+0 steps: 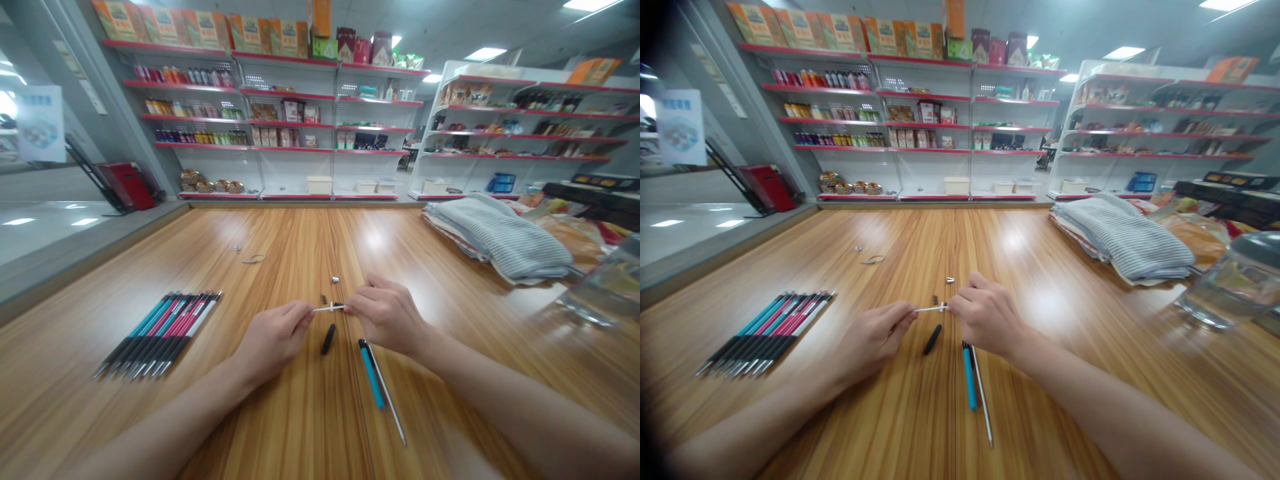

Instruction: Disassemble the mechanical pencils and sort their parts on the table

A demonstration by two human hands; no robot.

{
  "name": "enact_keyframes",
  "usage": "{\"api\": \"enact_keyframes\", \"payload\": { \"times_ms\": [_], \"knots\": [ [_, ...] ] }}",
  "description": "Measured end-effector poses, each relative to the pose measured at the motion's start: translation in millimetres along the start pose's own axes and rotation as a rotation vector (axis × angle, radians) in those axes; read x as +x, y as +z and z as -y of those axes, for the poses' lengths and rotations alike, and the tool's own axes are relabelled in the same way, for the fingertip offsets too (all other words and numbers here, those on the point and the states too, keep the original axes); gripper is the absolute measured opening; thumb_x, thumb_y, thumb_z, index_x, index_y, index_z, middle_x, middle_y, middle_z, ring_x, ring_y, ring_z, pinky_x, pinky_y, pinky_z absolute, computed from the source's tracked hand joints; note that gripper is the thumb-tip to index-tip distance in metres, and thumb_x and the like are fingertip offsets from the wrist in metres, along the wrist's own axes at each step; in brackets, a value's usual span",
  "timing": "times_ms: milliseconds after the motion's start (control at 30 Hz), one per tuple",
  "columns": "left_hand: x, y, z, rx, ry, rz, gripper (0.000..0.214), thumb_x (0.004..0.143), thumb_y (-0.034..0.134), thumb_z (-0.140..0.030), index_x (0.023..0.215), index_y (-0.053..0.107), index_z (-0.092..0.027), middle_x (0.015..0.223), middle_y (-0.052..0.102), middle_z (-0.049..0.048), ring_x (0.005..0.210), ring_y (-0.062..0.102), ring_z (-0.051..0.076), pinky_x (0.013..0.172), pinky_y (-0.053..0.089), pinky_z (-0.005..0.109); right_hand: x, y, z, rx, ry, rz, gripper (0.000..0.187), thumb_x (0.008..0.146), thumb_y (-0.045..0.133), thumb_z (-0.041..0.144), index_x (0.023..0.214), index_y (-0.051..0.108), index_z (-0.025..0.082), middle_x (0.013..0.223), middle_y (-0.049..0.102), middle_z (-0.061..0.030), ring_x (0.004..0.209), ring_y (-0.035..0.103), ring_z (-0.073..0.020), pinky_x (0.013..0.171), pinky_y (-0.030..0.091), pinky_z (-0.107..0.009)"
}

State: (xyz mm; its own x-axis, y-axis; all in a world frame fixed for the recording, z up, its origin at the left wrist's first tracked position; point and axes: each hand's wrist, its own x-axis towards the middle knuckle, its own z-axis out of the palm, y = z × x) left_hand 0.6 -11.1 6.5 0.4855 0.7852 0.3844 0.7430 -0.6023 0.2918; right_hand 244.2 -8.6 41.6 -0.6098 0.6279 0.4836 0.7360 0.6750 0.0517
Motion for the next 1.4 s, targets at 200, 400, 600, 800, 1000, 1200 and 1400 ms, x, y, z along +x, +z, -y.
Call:
{"api": "enact_keyframes", "payload": {
  "times_ms": [200,400,600,800,1000,1200,1400],
  "knots": [
    [-2,-1.4,-7,0.118,0.104,0.09,0.026,0.098,0.033,-0.033,0.09,0.055,-0.022,0.078,0.063,0.001,0.069,0.059,0.015,0.06,0.037,0.025,-3,10,3,-0.006,-0.063,0.01,0.022,0.09,0.046,0.014,0.082,0.065,0.021,0.071,0.061,-0.0037,0.076,0.045,-0.0186,0.066,0.033,-0.03],
    [0,1.6,-10,0.099,0.005,0.053,0.029,0.098,0.031,-0.034,0.083,0.052,-0.021,0.076,0.062,0.0005,0.067,0.058,0.014,0.06,0.035,0.025,0,24,10,0.208,-0.033,-0.132,0.023,0.09,0.054,0.033,0.106,0.063,0.019,0.089,0.066,-0.0061,0.086,0.049,-0.0216,0.079,0.04,-0.036],
    [4,5.0,11,-0.068,-0.295,-0.111,0.029,0.097,0.031,-0.036,0.08,0.049,-0.021,0.063,0.053,-0.0022,0.059,0.052,0.013,0.057,0.032,0.023,5,32,7,0.268,0.118,0.017,0.06,0.09,0.048,0.05,0.138,0.041,0.013,0.134,0.051,-0.0148,0.125,0.038,-0.0309,0.1,0.034,-0.047],
    [4,7.0,16,-0.072,-0.31,-0.1,0.028,0.097,0.033,-0.038,0.082,0.051,-0.022,0.065,0.055,-0.0021,0.062,0.054,0.014,0.058,0.031,0.023,5,33,12,0.23,0.027,0.206,0.049,0.097,0.032,0.051,0.132,0.052,0.023,0.142,0.045,-0.007,0.136,0.025,-0.0335,0.105,0.023,-0.052],
    [5,7.5,13,-0.022,-0.272,-0.07,0.028,0.097,0.032,-0.037,0.081,0.049,-0.022,0.069,0.057,-0.0014,0.064,0.054,0.014,0.059,0.031,0.023,3,35,10,0.256,0.006,0.198,0.049,0.096,0.035,0.05,0.133,0.051,0.022,0.14,0.049,-0.0065,0.134,0.029,-0.0333,0.105,0.022,-0.052],
    [4,5.9,10,0.014,-0.228,-0.034,0.029,0.097,0.032,-0.037,0.079,0.049,-0.021,0.072,0.059,0.0,0.064,0.054,0.014,0.058,0.031,0.023,2,35,10,0.315,-0.081,0.153,0.038,0.094,0.045,0.043,0.121,0.06,0.021,0.13,0.057,-0.0059,0.13,0.035,-0.0304,0.104,0.025,-0.049],
    [4,6.3,10,0.014,-0.231,-0.034,0.028,0.097,0.033,-0.036,0.081,0.051,-0.021,0.076,0.061,0.0007,0.066,0.055,0.014,0.059,0.033,0.023,2,35,13,0.319,-0.122,0.081,0.027,0.093,0.049,0.039,0.105,0.068,0.024,0.126,0.059,-0.0043,0.125,0.041,-0.0268,0.104,0.028,-0.047]
  ]
}}
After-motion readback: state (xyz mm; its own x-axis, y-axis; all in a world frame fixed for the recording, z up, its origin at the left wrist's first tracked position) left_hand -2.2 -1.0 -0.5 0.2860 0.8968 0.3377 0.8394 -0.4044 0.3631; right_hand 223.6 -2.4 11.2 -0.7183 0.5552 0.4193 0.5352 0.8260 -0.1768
